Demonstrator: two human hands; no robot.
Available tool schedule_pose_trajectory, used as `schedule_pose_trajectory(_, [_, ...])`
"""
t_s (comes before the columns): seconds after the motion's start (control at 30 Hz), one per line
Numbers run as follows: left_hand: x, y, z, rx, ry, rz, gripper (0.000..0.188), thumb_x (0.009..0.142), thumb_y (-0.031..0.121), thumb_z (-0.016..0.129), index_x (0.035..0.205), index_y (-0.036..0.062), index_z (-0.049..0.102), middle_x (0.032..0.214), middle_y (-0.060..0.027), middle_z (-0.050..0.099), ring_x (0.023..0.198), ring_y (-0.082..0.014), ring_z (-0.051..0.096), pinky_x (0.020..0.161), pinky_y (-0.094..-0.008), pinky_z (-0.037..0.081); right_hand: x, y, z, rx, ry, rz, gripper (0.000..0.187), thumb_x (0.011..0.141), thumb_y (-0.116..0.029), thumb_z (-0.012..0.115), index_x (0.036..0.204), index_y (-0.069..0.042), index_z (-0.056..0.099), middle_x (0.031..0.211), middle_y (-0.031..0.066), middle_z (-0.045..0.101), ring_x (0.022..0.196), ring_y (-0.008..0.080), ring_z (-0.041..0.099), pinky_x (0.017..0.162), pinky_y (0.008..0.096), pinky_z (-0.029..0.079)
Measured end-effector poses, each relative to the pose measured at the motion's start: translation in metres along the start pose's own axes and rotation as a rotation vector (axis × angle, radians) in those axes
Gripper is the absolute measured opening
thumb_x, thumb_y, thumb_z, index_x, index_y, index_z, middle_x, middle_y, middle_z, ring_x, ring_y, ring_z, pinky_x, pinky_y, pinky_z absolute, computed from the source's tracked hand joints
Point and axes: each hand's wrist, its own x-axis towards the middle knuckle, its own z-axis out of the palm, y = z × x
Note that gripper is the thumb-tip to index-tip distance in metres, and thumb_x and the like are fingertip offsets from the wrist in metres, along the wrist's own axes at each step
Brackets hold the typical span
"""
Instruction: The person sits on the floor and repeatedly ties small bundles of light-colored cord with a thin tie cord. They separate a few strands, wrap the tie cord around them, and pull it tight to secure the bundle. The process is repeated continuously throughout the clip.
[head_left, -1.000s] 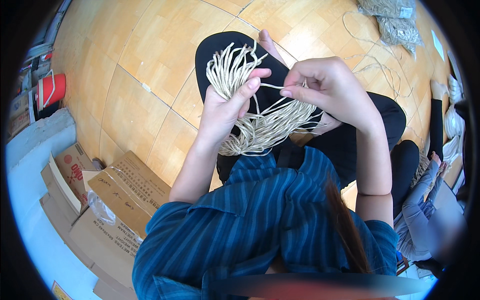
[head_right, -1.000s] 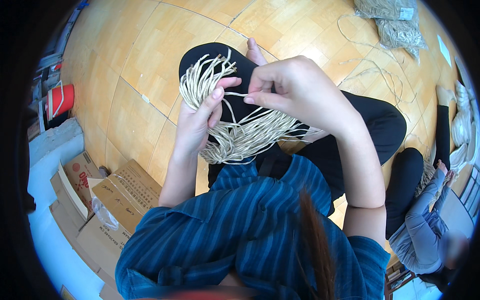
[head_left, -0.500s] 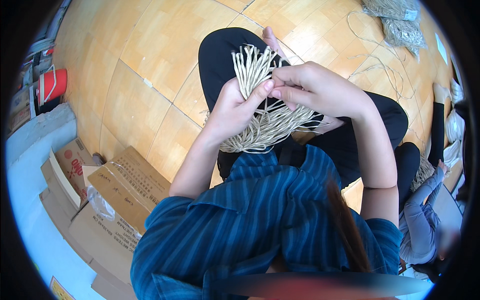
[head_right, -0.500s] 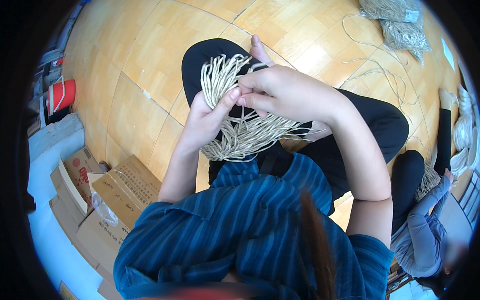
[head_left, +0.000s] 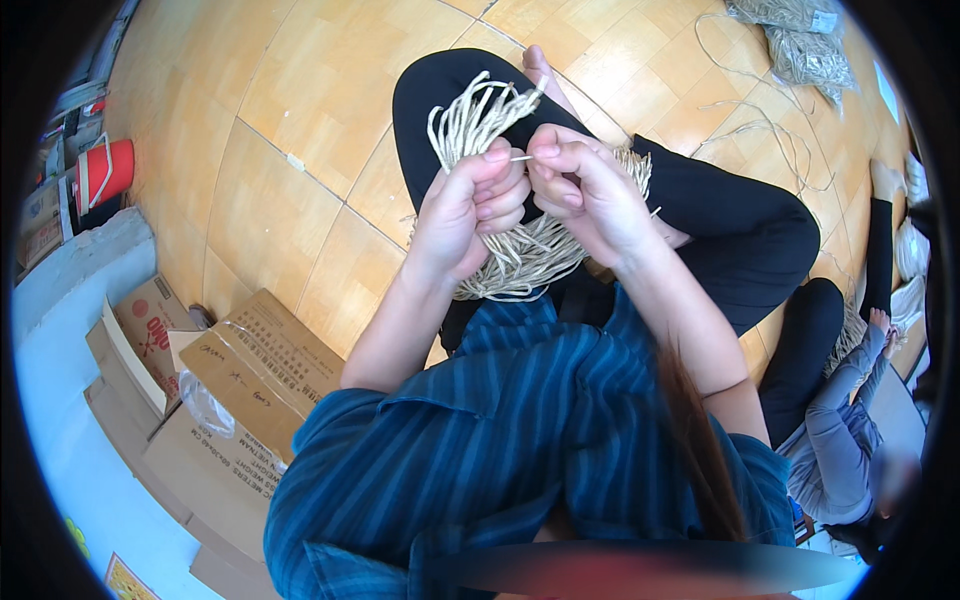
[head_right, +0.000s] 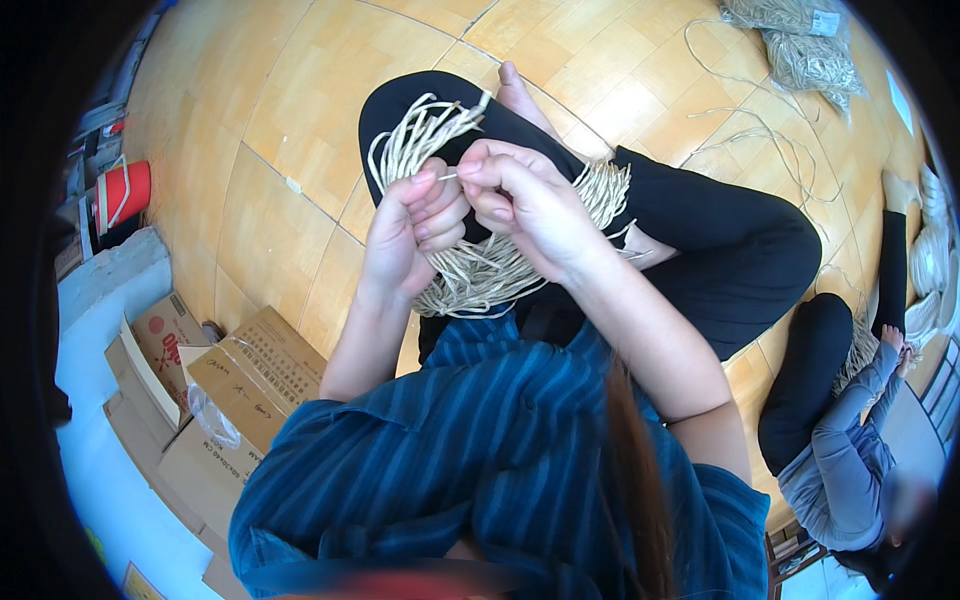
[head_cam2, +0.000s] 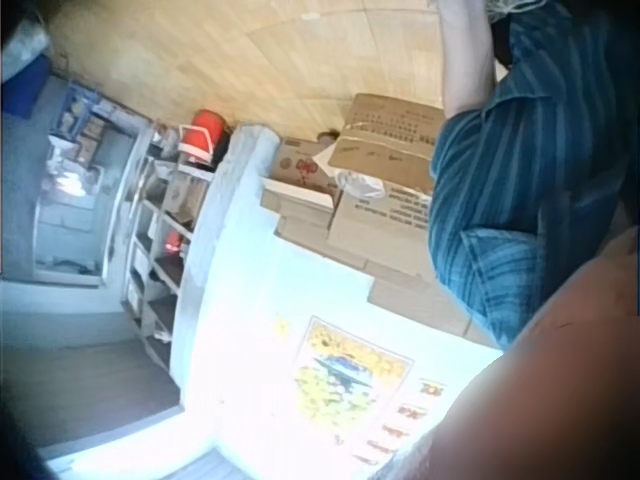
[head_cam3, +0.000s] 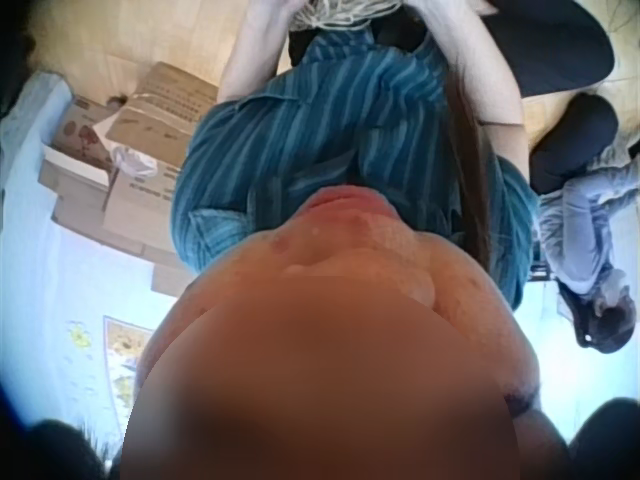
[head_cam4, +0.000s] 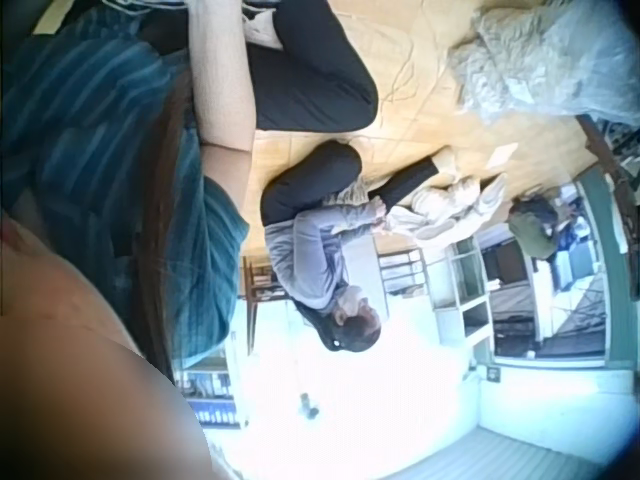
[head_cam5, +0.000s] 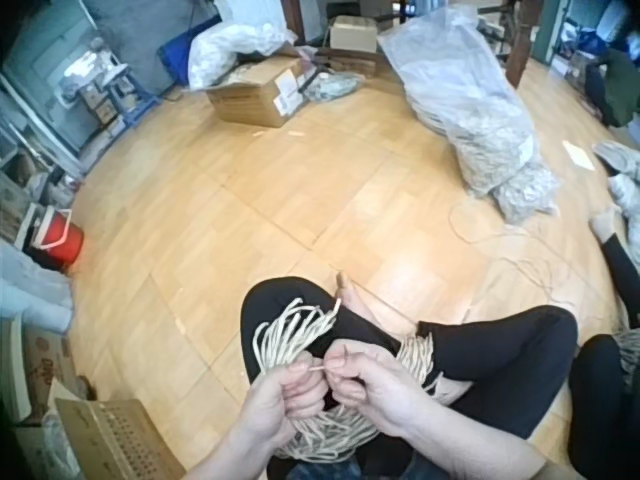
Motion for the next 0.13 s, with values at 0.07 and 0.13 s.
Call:
schedule_pose_trajectory(0.07, [-0.0037,-0.0009,0.0015,-0.066,0.015,0.020,0.031,0.097,0.021,0.046,0.069,0.0146,0.035,0.060,0.0070,0.030,0.048,-0.0009,0.026,0.041,-0.0175,0.020,-0.0015,0.0053,-0.0005,0.073,-0.031,-0.006,0.022,0.092,-0.019,0.050,0.074,-0.009,0.044,0.053,-0.0064,0.033,0.045,0.0031,0.024,0.045,0.0199,0.021])
schedule_pose_trajectory(0.13, [-0.0075,-0.0003,0.0022,-0.072,0.018,0.036,0.031,0.098,0.022,0.046,0.070,0.0142,0.035,0.060,0.0068,0.030,0.047,-0.0013,0.026,0.041,-0.0176,0.020,-0.0004,0.0102,-0.0047,0.240,-0.111,0.008,0.008,0.090,-0.011,0.052,0.087,-0.004,0.056,0.063,-0.0045,0.043,0.050,0.0018,0.032,0.046,0.0182,0.025])
